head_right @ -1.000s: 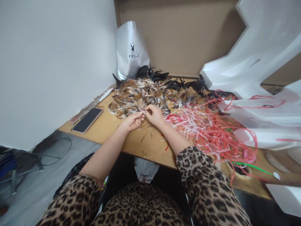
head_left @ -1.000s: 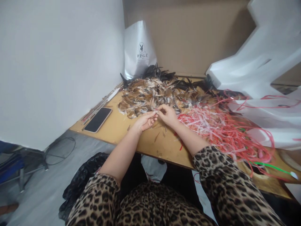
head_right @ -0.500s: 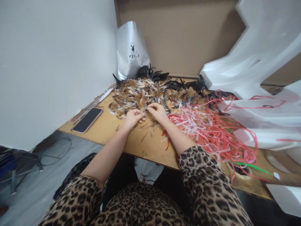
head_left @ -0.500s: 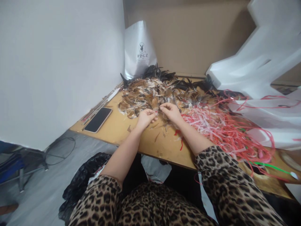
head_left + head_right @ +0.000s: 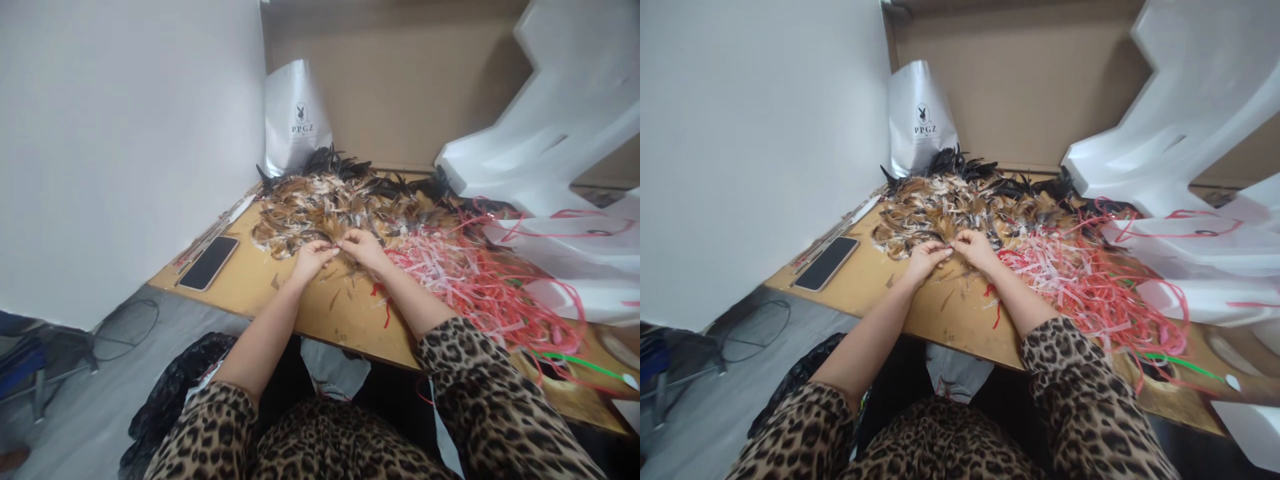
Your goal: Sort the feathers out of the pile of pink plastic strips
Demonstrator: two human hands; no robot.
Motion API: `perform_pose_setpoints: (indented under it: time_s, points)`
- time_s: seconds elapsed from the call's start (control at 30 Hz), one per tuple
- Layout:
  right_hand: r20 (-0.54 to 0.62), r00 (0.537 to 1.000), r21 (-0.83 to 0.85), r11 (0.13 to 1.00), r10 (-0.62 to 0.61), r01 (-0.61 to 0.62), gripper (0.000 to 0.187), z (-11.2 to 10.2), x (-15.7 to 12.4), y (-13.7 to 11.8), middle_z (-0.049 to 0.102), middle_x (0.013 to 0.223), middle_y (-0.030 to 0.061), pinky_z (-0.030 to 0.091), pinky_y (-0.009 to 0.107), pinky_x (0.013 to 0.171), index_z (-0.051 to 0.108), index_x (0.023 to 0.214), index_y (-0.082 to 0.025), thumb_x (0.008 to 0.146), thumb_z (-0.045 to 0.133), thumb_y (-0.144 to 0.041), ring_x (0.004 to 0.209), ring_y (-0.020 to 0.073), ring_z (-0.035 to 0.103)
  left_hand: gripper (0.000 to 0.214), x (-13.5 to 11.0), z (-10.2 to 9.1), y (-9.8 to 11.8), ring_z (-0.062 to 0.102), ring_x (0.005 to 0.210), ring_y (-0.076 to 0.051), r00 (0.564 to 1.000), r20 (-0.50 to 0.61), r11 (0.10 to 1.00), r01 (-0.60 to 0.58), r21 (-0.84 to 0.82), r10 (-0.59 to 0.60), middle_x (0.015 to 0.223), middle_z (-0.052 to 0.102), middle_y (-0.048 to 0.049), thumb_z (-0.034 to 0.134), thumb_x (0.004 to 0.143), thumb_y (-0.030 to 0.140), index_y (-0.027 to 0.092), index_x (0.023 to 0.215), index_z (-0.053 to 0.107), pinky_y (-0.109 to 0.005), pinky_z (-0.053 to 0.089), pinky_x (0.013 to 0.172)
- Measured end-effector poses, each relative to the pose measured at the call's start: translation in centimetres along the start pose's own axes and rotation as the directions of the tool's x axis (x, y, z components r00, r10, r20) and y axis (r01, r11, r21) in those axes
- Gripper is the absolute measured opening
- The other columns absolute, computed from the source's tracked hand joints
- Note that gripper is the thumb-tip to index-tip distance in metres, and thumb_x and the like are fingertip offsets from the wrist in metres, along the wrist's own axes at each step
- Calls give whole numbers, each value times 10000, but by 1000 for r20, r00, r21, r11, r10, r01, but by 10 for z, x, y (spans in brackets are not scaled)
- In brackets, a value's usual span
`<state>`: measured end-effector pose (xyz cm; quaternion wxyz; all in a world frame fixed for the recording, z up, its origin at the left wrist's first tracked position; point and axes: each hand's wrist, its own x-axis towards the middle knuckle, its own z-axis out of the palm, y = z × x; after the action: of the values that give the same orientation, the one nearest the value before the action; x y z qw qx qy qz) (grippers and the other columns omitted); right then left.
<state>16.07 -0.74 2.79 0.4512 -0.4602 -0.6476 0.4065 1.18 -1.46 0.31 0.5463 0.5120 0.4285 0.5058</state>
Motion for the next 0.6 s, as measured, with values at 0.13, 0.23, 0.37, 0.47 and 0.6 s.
perform_pose_setpoints:
  time_s: [0.13, 0.23, 0.37, 0.47, 0.6]
  points:
    - [-2, 1000, 33, 999, -5, 5, 227, 3, 0, 2, 439, 529, -54, 271, 210, 495, 531, 634, -153, 643, 625, -359, 491, 63, 340, 312, 1, -2, 0, 480, 451, -61, 999, -37, 1000, 2, -4, -2, 547, 576, 7, 733, 542, 352, 122, 685, 577, -181, 339, 427]
    - [1, 999, 113, 993, 40, -40, 223, 7, 1, 7, 480, 534, -51, 297, 210, 506, 540, 633, -157, 630, 647, -353, 493, 65, 378, 312, 2, -3, 0, 438, 397, -47, 1000, -14, 1000, 7, -31, -7, 526, 579, 8, 734, 549, 352, 125, 669, 556, -180, 303, 403]
    - [45, 992, 356, 926, 119, -127, 240, 11, 3, 14, 552, 548, -34, 349, 216, 541, 536, 616, -157, 591, 691, -338, 509, 74, 456, 311, 1, -4, 0, 443, 390, -44, 999, 45, 994, -16, -112, 21, 545, 596, 4, 730, 564, 341, 130, 673, 529, -177, 304, 404]
    - [103, 985, 476, 862, 141, -173, 251, 13, 3, 16, 580, 558, -21, 353, 214, 534, 534, 613, -154, 581, 706, -335, 501, 71, 470, 321, 2, -5, 0, 486, 445, -49, 997, 76, 978, 19, -206, -3, 597, 618, -5, 734, 560, 330, 135, 695, 517, -168, 327, 429]
    - [79, 986, 452, 877, 145, -165, 260, 10, 0, 8, 591, 571, -20, 381, 224, 567, 553, 624, -150, 560, 718, -341, 526, 79, 499, 306, 2, -5, -1, 508, 478, -56, 998, 64, 980, 19, -197, -6, 613, 620, -8, 729, 564, 323, 131, 696, 531, -175, 361, 460]
